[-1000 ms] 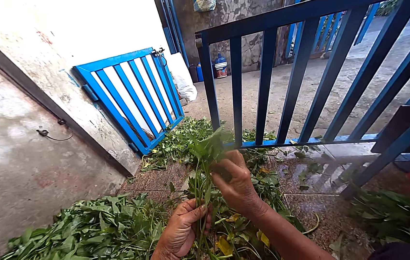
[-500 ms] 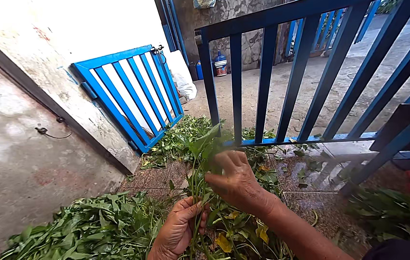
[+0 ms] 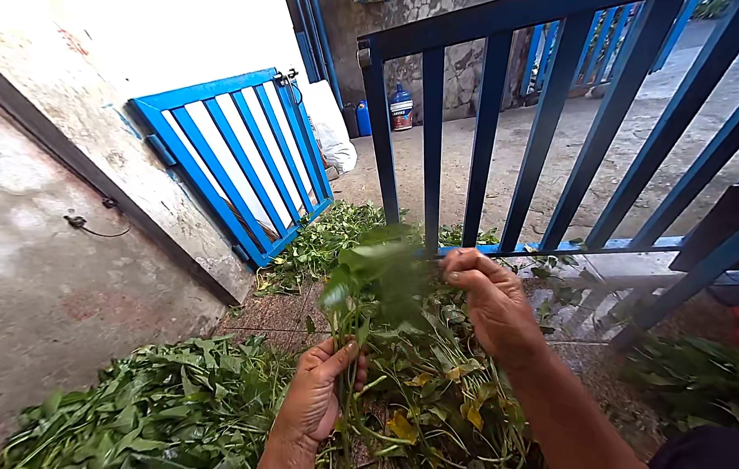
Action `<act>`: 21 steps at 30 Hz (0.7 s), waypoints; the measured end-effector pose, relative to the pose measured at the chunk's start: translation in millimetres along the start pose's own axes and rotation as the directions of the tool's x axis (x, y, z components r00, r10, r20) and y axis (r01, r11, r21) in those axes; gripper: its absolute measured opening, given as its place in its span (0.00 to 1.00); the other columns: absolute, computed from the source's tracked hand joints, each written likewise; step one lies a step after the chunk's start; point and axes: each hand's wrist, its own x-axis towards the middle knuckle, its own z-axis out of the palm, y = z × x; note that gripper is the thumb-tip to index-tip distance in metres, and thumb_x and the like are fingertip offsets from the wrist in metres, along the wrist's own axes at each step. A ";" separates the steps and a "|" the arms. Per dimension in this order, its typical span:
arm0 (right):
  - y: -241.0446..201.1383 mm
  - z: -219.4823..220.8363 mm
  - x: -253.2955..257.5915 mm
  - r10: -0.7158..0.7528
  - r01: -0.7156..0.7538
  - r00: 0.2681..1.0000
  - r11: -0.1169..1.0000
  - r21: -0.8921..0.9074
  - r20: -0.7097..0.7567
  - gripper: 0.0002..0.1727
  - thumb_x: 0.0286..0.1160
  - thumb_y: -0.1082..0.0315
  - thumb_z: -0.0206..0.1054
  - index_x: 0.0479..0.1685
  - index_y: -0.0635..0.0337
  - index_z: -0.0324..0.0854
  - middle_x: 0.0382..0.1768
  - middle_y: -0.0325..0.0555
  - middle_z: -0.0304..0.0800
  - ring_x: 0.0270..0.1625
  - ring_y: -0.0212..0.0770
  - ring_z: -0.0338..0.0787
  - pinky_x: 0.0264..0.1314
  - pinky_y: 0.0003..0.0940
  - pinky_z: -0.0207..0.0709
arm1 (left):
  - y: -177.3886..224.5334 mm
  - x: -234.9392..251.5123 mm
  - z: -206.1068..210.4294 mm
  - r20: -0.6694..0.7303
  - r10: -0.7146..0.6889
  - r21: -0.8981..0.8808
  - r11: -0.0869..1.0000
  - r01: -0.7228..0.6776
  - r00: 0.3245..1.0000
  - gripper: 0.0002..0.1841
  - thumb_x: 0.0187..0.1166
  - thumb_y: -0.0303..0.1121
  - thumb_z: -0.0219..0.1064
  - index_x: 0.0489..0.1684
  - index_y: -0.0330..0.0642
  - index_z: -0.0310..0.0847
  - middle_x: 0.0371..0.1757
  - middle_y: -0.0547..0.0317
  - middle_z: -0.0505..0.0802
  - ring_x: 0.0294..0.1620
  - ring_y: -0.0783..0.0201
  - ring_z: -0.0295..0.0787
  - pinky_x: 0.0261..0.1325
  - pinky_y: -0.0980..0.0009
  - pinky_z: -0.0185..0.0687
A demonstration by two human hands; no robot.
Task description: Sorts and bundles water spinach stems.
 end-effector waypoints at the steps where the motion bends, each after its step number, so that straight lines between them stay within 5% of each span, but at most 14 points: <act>1: 3.1 -12.9 -7.5 0.030 -0.024 0.999 0.979 -0.203 0.028 0.08 0.74 0.68 0.63 0.33 0.50 0.87 0.45 0.38 0.88 0.51 0.36 0.87 0.52 0.37 0.83 | 0.0 1.4 2.8 -0.101 0.026 0.018 1.000 -0.024 0.995 0.08 0.86 0.21 0.59 0.49 0.25 0.82 0.34 0.41 0.92 0.28 0.58 0.92 0.31 0.66 0.92; 2: 7.6 -23.3 -17.1 0.134 -0.072 0.986 0.882 -0.465 0.102 0.05 0.71 0.65 0.67 0.34 0.50 0.89 0.44 0.39 0.89 0.49 0.39 0.88 0.49 0.41 0.84 | -0.3 3.4 4.1 -0.179 0.046 0.016 0.999 -0.044 0.983 0.08 0.86 0.20 0.58 0.50 0.23 0.82 0.35 0.39 0.93 0.30 0.55 0.93 0.33 0.64 0.93; 3: 12.7 -27.0 -25.6 0.334 -0.133 0.925 0.734 -0.667 0.183 0.09 0.71 0.58 0.71 0.40 0.49 0.93 0.51 0.43 0.89 0.59 0.47 0.85 0.61 0.54 0.79 | -0.5 5.2 4.8 -0.235 0.061 0.007 0.998 -0.061 0.970 0.08 0.86 0.19 0.59 0.51 0.22 0.81 0.36 0.38 0.93 0.31 0.53 0.94 0.34 0.63 0.94; 4: 17.7 -21.2 -32.6 0.520 -0.177 0.825 0.610 -0.772 0.222 0.17 0.72 0.50 0.73 0.52 0.48 0.94 0.61 0.48 0.87 0.70 0.55 0.79 0.72 0.65 0.69 | -1.4 6.3 5.9 -0.274 0.072 0.002 0.997 -0.074 0.959 0.07 0.85 0.18 0.59 0.51 0.22 0.80 0.36 0.37 0.94 0.32 0.52 0.95 0.36 0.62 0.94; 6: 29.1 4.9 -46.8 0.631 -0.205 0.726 0.579 -0.789 0.275 0.31 0.70 0.38 0.72 0.66 0.48 0.89 0.70 0.50 0.83 0.77 0.56 0.76 0.79 0.66 0.66 | -5.9 8.9 8.8 -0.311 0.082 0.011 0.997 -0.083 0.947 0.07 0.83 0.16 0.61 0.52 0.21 0.79 0.38 0.34 0.94 0.33 0.49 0.96 0.37 0.60 0.95; 8: 41.6 36.9 -60.7 0.511 -0.192 0.810 0.695 -0.693 0.288 0.35 0.68 0.36 0.72 0.67 0.51 0.87 0.65 0.47 0.87 0.70 0.49 0.83 0.74 0.56 0.75 | -12.9 10.7 11.7 -0.324 0.103 0.047 0.995 -0.093 0.940 0.07 0.81 0.15 0.62 0.51 0.20 0.79 0.38 0.33 0.94 0.33 0.48 0.96 0.36 0.58 0.95; 11: 66.1 76.4 -72.9 0.149 -0.036 0.977 0.814 -0.580 0.150 0.14 0.75 0.53 0.72 0.51 0.46 0.95 0.49 0.37 0.94 0.55 0.34 0.91 0.59 0.38 0.87 | -19.7 12.3 14.9 -0.372 0.145 0.097 0.988 -0.118 0.917 0.05 0.81 0.15 0.63 0.47 0.20 0.80 0.36 0.35 0.94 0.30 0.48 0.95 0.35 0.57 0.96; 13: 73.4 87.9 -75.5 0.032 0.039 0.993 0.830 -0.557 0.118 0.08 0.76 0.60 0.70 0.43 0.44 0.96 0.46 0.33 0.94 0.53 0.31 0.91 0.57 0.34 0.87 | -19.6 13.3 14.5 -0.392 0.153 0.109 0.987 -0.119 0.907 0.04 0.81 0.16 0.63 0.45 0.21 0.81 0.34 0.36 0.94 0.28 0.50 0.95 0.34 0.58 0.96; 21: 83.0 88.0 -89.4 -0.193 0.301 0.952 0.731 -0.612 0.237 0.09 0.83 0.62 0.65 0.42 0.50 0.92 0.48 0.39 0.91 0.58 0.39 0.89 0.60 0.39 0.85 | -19.7 13.0 15.7 -0.467 0.153 0.139 0.985 -0.099 0.871 0.04 0.83 0.15 0.60 0.46 0.21 0.79 0.32 0.38 0.94 0.25 0.51 0.95 0.29 0.60 0.95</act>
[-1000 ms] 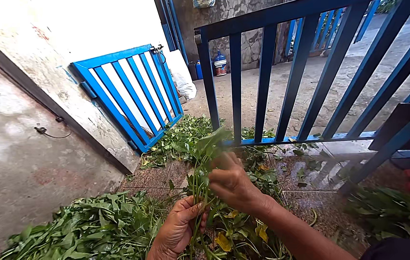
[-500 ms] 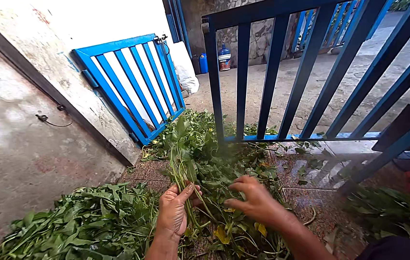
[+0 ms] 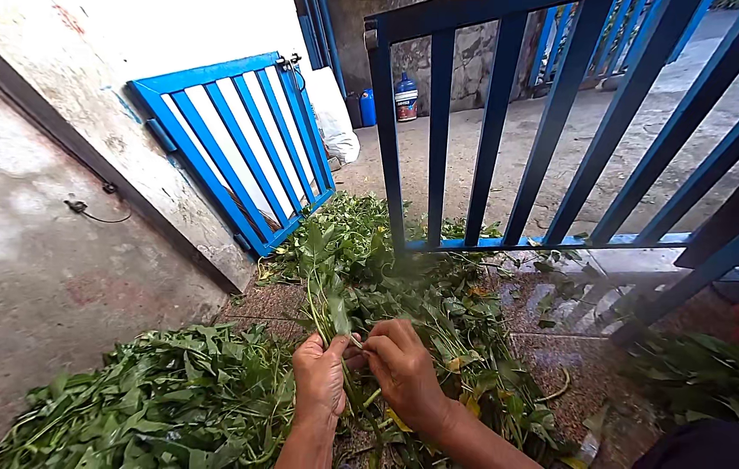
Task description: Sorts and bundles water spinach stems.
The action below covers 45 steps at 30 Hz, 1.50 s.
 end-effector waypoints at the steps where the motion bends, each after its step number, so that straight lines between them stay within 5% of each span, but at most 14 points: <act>1: -0.9 -2.5 -4.7 -0.082 0.082 0.997 0.996 -0.044 0.017 0.09 0.84 0.62 0.64 0.42 0.50 0.90 0.48 0.41 0.91 0.58 0.42 0.89 0.61 0.41 0.85 | 0.7 0.0 -0.2 -0.021 0.013 -0.004 1.000 -0.013 1.000 0.05 0.82 0.14 0.58 0.46 0.21 0.79 0.32 0.39 0.93 0.25 0.52 0.94 0.28 0.61 0.94; 4: -3.3 -15.0 -35.4 -0.235 0.273 0.943 0.952 -0.139 0.237 0.07 0.82 0.63 0.65 0.37 0.51 0.85 0.46 0.44 0.90 0.54 0.46 0.89 0.55 0.45 0.85 | 8.1 6.1 -6.7 -0.080 0.046 0.017 0.999 -0.045 0.996 0.05 0.85 0.19 0.61 0.43 0.23 0.80 0.30 0.41 0.93 0.25 0.54 0.93 0.28 0.63 0.93; 7: -9.3 -42.7 -49.9 -0.063 0.172 0.801 0.977 -0.127 0.595 0.16 0.67 0.53 0.77 0.35 0.58 0.87 0.46 0.52 0.89 0.55 0.57 0.87 0.51 0.55 0.81 | 18.3 10.0 -13.8 -0.080 0.005 0.006 1.000 -0.005 0.997 0.04 0.84 0.20 0.62 0.46 0.24 0.78 0.31 0.40 0.93 0.25 0.54 0.94 0.28 0.64 0.93; 10: -11.3 -49.8 -36.2 0.080 -0.038 0.928 0.992 -0.121 0.363 0.23 0.69 0.42 0.75 0.39 0.56 0.86 0.41 0.49 0.87 0.48 0.52 0.89 0.46 0.52 0.85 | 17.7 5.7 -13.6 0.010 -0.035 -0.001 0.999 0.035 0.999 0.04 0.83 0.18 0.62 0.46 0.24 0.79 0.33 0.38 0.93 0.27 0.51 0.95 0.31 0.62 0.94; 12: -12.7 -48.5 -17.7 0.297 -0.358 0.868 0.930 0.086 0.399 0.24 0.78 0.44 0.69 0.57 0.55 0.85 0.48 0.45 0.86 0.52 0.43 0.87 0.55 0.47 0.83 | 13.9 0.2 -10.4 0.117 -0.075 -0.008 0.997 0.077 0.990 0.04 0.84 0.18 0.60 0.47 0.23 0.78 0.34 0.36 0.93 0.29 0.50 0.95 0.34 0.60 0.95; 14: -3.9 -45.4 -4.3 0.338 -0.664 0.695 0.640 0.386 0.635 0.20 0.83 0.49 0.65 0.60 0.55 0.81 0.45 0.40 0.84 0.46 0.35 0.85 0.51 0.34 0.81 | 11.2 -2.8 -7.8 0.209 -0.115 -0.012 0.993 0.120 0.971 0.05 0.85 0.18 0.59 0.47 0.22 0.78 0.35 0.35 0.93 0.30 0.49 0.95 0.36 0.60 0.95; 16: 7.5 -42.8 -5.0 0.199 -0.821 0.556 0.283 0.496 0.807 0.16 0.88 0.53 0.60 0.54 0.57 0.80 0.43 0.43 0.87 0.45 0.37 0.87 0.52 0.35 0.81 | 10.9 -2.6 -8.8 0.256 -0.161 -0.022 0.985 0.172 0.953 0.05 0.85 0.18 0.59 0.48 0.22 0.78 0.36 0.36 0.94 0.32 0.50 0.96 0.37 0.60 0.95; 21: 19.1 -42.6 -22.0 -0.096 -0.858 0.506 -0.154 0.490 0.857 0.15 0.92 0.56 0.51 0.53 0.53 0.79 0.40 0.45 0.88 0.44 0.42 0.90 0.55 0.41 0.86 | 12.4 -0.2 -12.8 0.255 -0.217 -0.066 0.968 0.241 0.942 0.05 0.86 0.19 0.59 0.48 0.24 0.78 0.36 0.36 0.94 0.34 0.49 0.96 0.40 0.58 0.95; 30: -9.8 -25.6 -17.3 0.289 -0.754 0.652 0.152 0.639 0.700 0.15 0.92 0.62 0.54 0.44 0.61 0.82 0.31 0.39 0.84 0.32 0.32 0.83 0.39 0.29 0.80 | 4.9 -1.2 -9.4 0.268 -0.189 -0.053 0.976 0.210 0.945 0.09 0.86 0.22 0.61 0.52 0.22 0.80 0.38 0.36 0.94 0.35 0.49 0.96 0.45 0.58 0.95; 33: -18.2 -15.5 -29.3 0.336 -0.676 0.719 0.544 0.498 0.608 0.18 0.93 0.58 0.49 0.43 0.60 0.81 0.28 0.38 0.81 0.30 0.33 0.81 0.36 0.30 0.78 | 1.5 -1.0 -4.6 0.147 -0.185 -0.034 0.981 0.192 0.972 0.07 0.86 0.23 0.62 0.47 0.24 0.81 0.30 0.41 0.92 0.27 0.54 0.93 0.35 0.62 0.94; 36: -21.1 -12.5 -65.5 0.201 -0.244 0.896 0.968 0.059 0.395 0.18 0.88 0.61 0.50 0.36 0.61 0.83 0.27 0.47 0.85 0.34 0.45 0.90 0.37 0.45 0.83 | 2.8 4.9 -6.8 -0.091 -0.077 -0.049 0.996 0.073 0.993 0.07 0.86 0.25 0.63 0.42 0.27 0.79 0.25 0.47 0.90 0.20 0.59 0.90 0.26 0.66 0.91; 38: -6.8 -16.4 -97.5 -0.033 0.077 0.965 0.984 -0.163 0.260 0.13 0.80 0.64 0.57 0.29 0.56 0.81 0.26 0.43 0.85 0.33 0.44 0.89 0.33 0.41 0.83 | 9.5 11.7 -16.0 -0.212 0.009 -0.072 0.997 -0.025 0.977 0.06 0.86 0.25 0.62 0.44 0.28 0.78 0.24 0.49 0.90 0.19 0.60 0.89 0.24 0.66 0.91; 43: 38.7 -51.3 -172.7 -0.044 0.139 0.905 0.971 -0.197 0.422 0.12 0.79 0.66 0.59 0.27 0.57 0.80 0.26 0.46 0.85 0.34 0.47 0.89 0.36 0.43 0.82 | 24.0 13.8 -34.9 -0.323 0.150 -0.038 0.984 -0.171 0.935 0.06 0.87 0.27 0.63 0.42 0.31 0.78 0.24 0.53 0.91 0.21 0.62 0.92 0.26 0.67 0.93; 45: 51.9 -65.5 -186.7 0.169 -0.032 0.713 0.977 -0.210 0.680 0.14 0.82 0.63 0.58 0.34 0.62 0.84 0.34 0.57 0.90 0.43 0.57 0.93 0.44 0.53 0.85 | 26.7 13.4 -39.7 -0.303 0.173 -0.034 0.981 -0.192 0.937 0.06 0.86 0.28 0.64 0.42 0.32 0.78 0.26 0.53 0.92 0.22 0.61 0.93 0.28 0.65 0.94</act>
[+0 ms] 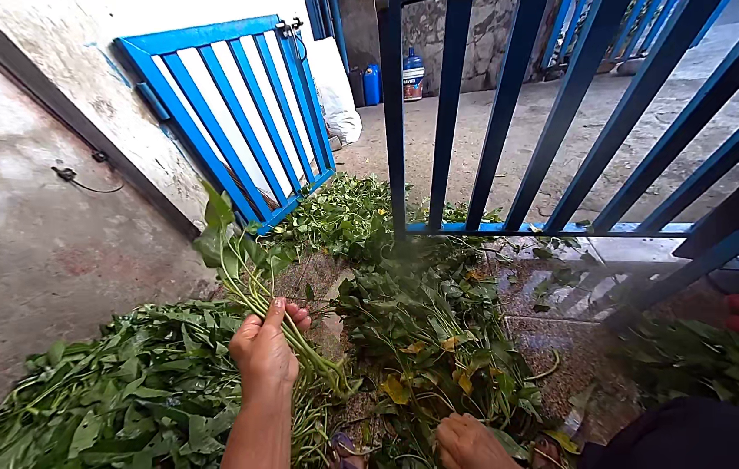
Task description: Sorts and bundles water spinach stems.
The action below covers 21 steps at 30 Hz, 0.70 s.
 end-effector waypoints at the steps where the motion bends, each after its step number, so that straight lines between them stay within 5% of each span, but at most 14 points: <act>1: 5.8 -6.5 0.7 0.129 -0.144 0.947 0.989 0.031 0.293 0.18 0.86 0.59 0.56 0.48 0.65 0.87 0.48 0.65 0.90 0.57 0.65 0.90 0.57 0.62 0.82 | 0.9 -0.2 -1.4 0.008 0.005 0.003 1.000 -0.005 1.000 0.06 0.86 0.28 0.64 0.42 0.32 0.78 0.27 0.52 0.93 0.23 0.60 0.94 0.29 0.64 0.95; 3: 15.1 -13.0 18.2 0.325 -0.342 0.672 0.933 -0.110 0.665 0.24 0.90 0.52 0.55 0.73 0.57 0.81 0.68 0.71 0.81 0.72 0.73 0.81 0.68 0.72 0.75 | 1.2 -1.6 -2.1 0.014 0.006 0.012 1.000 -0.006 1.000 0.05 0.86 0.27 0.65 0.44 0.33 0.78 0.29 0.52 0.94 0.25 0.59 0.95 0.30 0.63 0.95; 5: 17.3 -13.2 39.6 0.433 -0.393 0.588 0.891 -0.227 0.683 0.21 0.89 0.56 0.56 0.62 0.61 0.86 0.61 0.69 0.88 0.67 0.73 0.86 0.63 0.76 0.76 | 1.1 -2.2 -1.1 0.018 -0.001 0.003 1.000 0.001 1.000 0.05 0.85 0.27 0.64 0.48 0.33 0.77 0.31 0.50 0.95 0.28 0.56 0.97 0.31 0.61 0.96; 9: 32.4 6.3 86.1 0.464 -0.512 0.683 0.855 -0.083 0.564 0.21 0.86 0.55 0.56 0.58 0.60 0.89 0.60 0.63 0.90 0.68 0.64 0.87 0.67 0.70 0.77 | 2.2 -2.3 1.3 0.016 -0.046 -0.002 0.999 0.046 0.999 0.07 0.87 0.27 0.62 0.54 0.33 0.76 0.31 0.50 0.94 0.28 0.56 0.96 0.32 0.59 0.96; 13: 55.6 61.6 115.3 0.612 -0.761 0.561 0.647 0.055 0.558 0.27 0.80 0.49 0.63 0.60 0.66 0.86 0.65 0.66 0.86 0.71 0.63 0.85 0.71 0.67 0.77 | 0.6 1.4 2.3 0.049 -0.129 -0.050 0.990 0.131 0.990 0.06 0.90 0.28 0.57 0.52 0.34 0.73 0.27 0.53 0.85 0.21 0.60 0.88 0.30 0.63 0.93; 17: 78.3 115.2 121.0 0.640 -0.850 0.522 0.444 0.284 0.564 0.28 0.76 0.48 0.69 0.63 0.65 0.85 0.64 0.63 0.88 0.70 0.61 0.86 0.74 0.64 0.74 | -0.4 1.7 3.9 0.064 -0.186 -0.049 0.981 0.189 0.980 0.08 0.90 0.29 0.57 0.47 0.32 0.77 0.25 0.55 0.83 0.19 0.63 0.84 0.29 0.66 0.91; 21: 54.0 93.6 121.0 0.661 -0.758 0.644 0.482 0.440 0.385 0.18 0.82 0.55 0.65 0.53 0.59 0.90 0.53 0.56 0.93 0.61 0.55 0.90 0.69 0.60 0.77 | 1.9 3.1 5.9 0.086 -0.200 -0.013 0.979 0.201 0.976 0.08 0.90 0.28 0.57 0.46 0.32 0.77 0.25 0.54 0.83 0.19 0.63 0.83 0.28 0.68 0.90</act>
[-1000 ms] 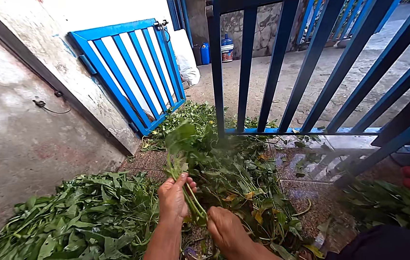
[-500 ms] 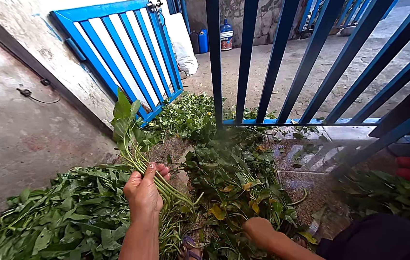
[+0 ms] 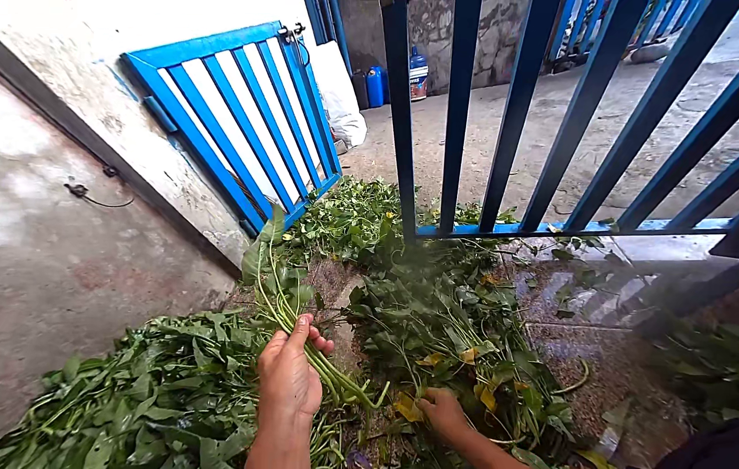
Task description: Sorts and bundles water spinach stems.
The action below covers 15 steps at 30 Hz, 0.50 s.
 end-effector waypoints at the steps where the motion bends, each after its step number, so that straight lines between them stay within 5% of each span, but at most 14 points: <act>1: -8.0 -3.0 -8.6 -0.066 0.068 0.996 0.996 0.049 -0.055 0.17 0.82 0.55 0.65 0.51 0.58 0.91 0.50 0.53 0.94 0.58 0.52 0.91 0.68 0.58 0.78 | 0.7 0.4 0.8 -0.001 0.007 0.008 1.000 -0.007 1.000 0.07 0.90 0.28 0.57 0.45 0.33 0.77 0.25 0.54 0.83 0.18 0.64 0.83 0.27 0.68 0.89; 6: -43.9 -24.3 -48.8 -0.356 0.425 0.875 0.890 0.165 -0.329 0.14 0.79 0.58 0.68 0.48 0.56 0.93 0.44 0.42 0.96 0.48 0.37 0.93 0.60 0.43 0.84 | -3.1 -0.7 6.2 0.040 0.024 0.059 0.998 -0.027 0.999 0.07 0.91 0.28 0.56 0.45 0.33 0.76 0.26 0.55 0.82 0.18 0.65 0.81 0.25 0.71 0.87; 8: -54.6 -32.7 -59.5 -0.511 0.593 0.722 0.804 0.037 -0.466 0.12 0.78 0.60 0.69 0.46 0.56 0.94 0.45 0.41 0.96 0.50 0.35 0.93 0.60 0.39 0.87 | -6.5 -1.7 8.4 0.069 0.033 0.075 0.996 -0.038 0.997 0.08 0.91 0.28 0.55 0.45 0.32 0.77 0.26 0.54 0.83 0.18 0.64 0.82 0.25 0.70 0.87; 11: -64.3 -43.7 -68.3 -0.694 0.730 0.394 0.634 -0.253 -0.603 0.08 0.77 0.61 0.71 0.41 0.52 0.93 0.42 0.38 0.96 0.50 0.35 0.94 0.56 0.39 0.88 | -11.2 -3.7 11.0 0.102 0.019 0.085 0.996 -0.028 0.995 0.08 0.91 0.28 0.56 0.45 0.32 0.77 0.27 0.54 0.83 0.19 0.65 0.82 0.24 0.71 0.87; 15: -70.7 -53.1 -77.5 -0.742 0.741 0.166 0.528 -0.414 -0.649 0.06 0.78 0.60 0.70 0.40 0.48 0.92 0.43 0.35 0.96 0.51 0.33 0.94 0.56 0.33 0.89 | -14.8 -6.5 15.2 0.115 -0.005 0.083 0.997 -0.004 0.993 0.07 0.91 0.28 0.57 0.46 0.32 0.77 0.28 0.54 0.84 0.19 0.64 0.82 0.24 0.70 0.86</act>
